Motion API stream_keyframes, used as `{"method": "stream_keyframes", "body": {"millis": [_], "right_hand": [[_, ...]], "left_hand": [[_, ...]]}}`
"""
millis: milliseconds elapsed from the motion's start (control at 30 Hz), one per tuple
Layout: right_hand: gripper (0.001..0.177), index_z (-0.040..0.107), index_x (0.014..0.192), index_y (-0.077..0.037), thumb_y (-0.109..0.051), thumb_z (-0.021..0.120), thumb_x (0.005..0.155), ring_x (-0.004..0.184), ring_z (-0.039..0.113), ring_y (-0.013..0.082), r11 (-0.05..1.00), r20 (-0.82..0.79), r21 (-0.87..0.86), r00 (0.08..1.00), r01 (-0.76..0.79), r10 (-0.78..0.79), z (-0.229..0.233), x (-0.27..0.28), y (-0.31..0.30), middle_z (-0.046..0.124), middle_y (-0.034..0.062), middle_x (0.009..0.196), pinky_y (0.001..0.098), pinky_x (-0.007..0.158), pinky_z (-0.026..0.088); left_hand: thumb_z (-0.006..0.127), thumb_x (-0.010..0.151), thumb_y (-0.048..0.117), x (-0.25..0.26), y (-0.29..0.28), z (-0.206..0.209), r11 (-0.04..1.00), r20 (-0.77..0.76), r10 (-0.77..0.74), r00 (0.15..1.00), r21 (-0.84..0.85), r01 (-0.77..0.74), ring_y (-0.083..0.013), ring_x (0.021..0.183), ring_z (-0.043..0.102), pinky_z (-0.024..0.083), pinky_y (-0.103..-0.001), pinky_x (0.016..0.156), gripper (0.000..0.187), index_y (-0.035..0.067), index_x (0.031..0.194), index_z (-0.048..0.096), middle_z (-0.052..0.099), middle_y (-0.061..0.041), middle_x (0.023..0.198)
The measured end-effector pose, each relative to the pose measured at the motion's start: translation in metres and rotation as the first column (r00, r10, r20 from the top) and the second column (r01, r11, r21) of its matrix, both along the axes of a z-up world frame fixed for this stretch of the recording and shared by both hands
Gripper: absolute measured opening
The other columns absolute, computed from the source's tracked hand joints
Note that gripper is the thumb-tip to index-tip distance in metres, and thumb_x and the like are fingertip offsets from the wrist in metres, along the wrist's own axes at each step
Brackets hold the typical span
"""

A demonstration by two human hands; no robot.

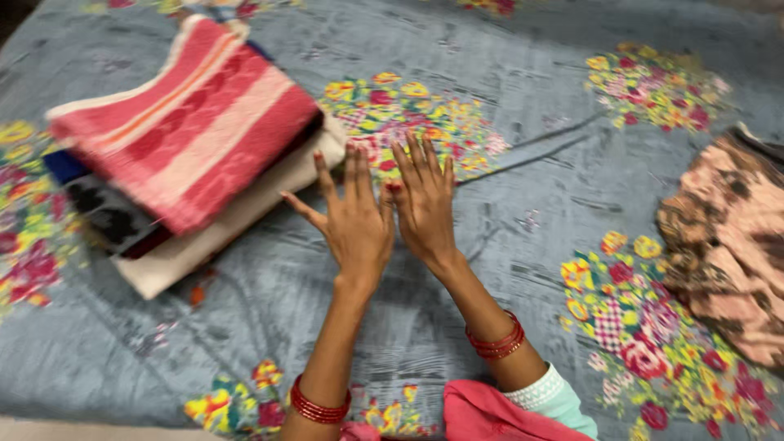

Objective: The person folds a patterned blue-green towel, then a pink striped towel, and finally a paisley-patterned scarf on a floral bedsheet. Each item is smoothed and folded into a compact rectangle and stacked.

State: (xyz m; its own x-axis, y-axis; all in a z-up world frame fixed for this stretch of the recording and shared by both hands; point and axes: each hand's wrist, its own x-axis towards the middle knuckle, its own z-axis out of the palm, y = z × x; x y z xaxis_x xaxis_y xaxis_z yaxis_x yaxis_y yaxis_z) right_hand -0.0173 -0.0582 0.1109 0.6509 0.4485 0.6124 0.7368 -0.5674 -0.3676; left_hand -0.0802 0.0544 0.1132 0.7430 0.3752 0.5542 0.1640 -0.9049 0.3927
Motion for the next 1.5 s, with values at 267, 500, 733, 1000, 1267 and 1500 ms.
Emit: {"method": "stream_keyframes", "body": {"millis": [267,500,733,1000,1267,1500], "right_hand": [[0.056,0.042,0.160,-0.015,-0.043,0.030,0.113,0.160,0.025,0.0319,0.966,0.005,-0.014,0.966,0.260,-0.260,-0.023,0.009,-0.142,0.033,0.0112,0.170,0.0601,0.129,0.007],[0.053,0.045,0.158,-0.014,-0.037,0.036,0.111,0.158,0.027,0.0340,0.857,0.086,-0.080,0.861,0.508,-0.502,-0.037,0.015,-0.257,0.036,0.0136,0.167,0.0618,0.127,0.009],[0.045,0.061,0.143,-0.013,-0.032,0.059,0.102,0.148,0.039,0.0347,0.727,0.007,-0.196,0.742,0.658,-0.670,-0.048,0.022,-0.331,0.048,0.0142,0.155,0.0596,0.120,0.024],[0.049,0.063,0.135,-0.009,-0.027,0.078,0.092,0.142,0.041,0.0420,0.292,0.089,-0.139,0.306,0.946,-0.948,-0.051,0.016,-0.388,0.044,0.0222,0.156,0.0567,0.114,0.036],[0.098,0.042,0.156,-0.019,-0.042,0.089,0.074,0.146,0.017,0.0539,-0.066,0.093,-0.063,-0.060,0.996,-0.994,-0.050,0.009,-0.405,0.013,0.0286,0.161,0.0740,0.107,0.019],[0.041,0.066,0.127,-0.020,-0.036,0.075,0.090,0.135,0.044,0.0393,-0.042,-0.251,-0.007,-0.042,0.999,-0.967,-0.074,0.026,-0.443,0.057,0.0160,0.143,0.0636,0.115,0.024]], "left_hand": [[0.035,0.109,0.046,0.047,-0.130,-0.036,0.941,0.033,-0.330,0.943,-0.072,0.332,-0.0329,0.159,0.017,-0.006,-0.078,0.116,0.061,0.013,0.160,0.039,0.035,0.001,0.167],[0.037,0.109,0.040,0.075,-0.249,-0.065,0.859,0.009,-0.508,0.862,-0.079,0.507,-0.0328,0.158,0.022,-0.002,-0.074,0.120,0.057,0.012,0.158,0.040,0.036,-0.001,0.167],[0.044,0.108,0.032,0.081,-0.317,-0.091,0.720,0.002,-0.686,0.728,-0.138,0.680,-0.0318,0.156,0.029,0.010,-0.068,0.125,0.055,0.011,0.159,0.042,0.038,-0.004,0.167],[0.055,0.101,0.045,0.069,-0.330,-0.089,0.511,-0.053,-0.853,0.520,0.121,0.851,-0.0254,0.150,0.035,0.012,-0.072,0.120,0.061,0.015,0.153,0.045,0.045,0.000,0.159],[0.054,0.102,0.042,0.070,-0.326,-0.086,0.467,-0.092,-0.870,0.485,0.162,0.869,-0.0234,0.148,0.041,0.012,-0.071,0.122,0.058,0.016,0.153,0.047,0.048,0.001,0.158],[0.053,0.103,0.042,0.070,-0.328,-0.083,0.437,-0.102,-0.888,0.449,0.122,0.891,-0.0253,0.146,0.044,0.012,-0.067,0.123,0.057,0.014,0.151,0.047,0.051,-0.002,0.154]]}}
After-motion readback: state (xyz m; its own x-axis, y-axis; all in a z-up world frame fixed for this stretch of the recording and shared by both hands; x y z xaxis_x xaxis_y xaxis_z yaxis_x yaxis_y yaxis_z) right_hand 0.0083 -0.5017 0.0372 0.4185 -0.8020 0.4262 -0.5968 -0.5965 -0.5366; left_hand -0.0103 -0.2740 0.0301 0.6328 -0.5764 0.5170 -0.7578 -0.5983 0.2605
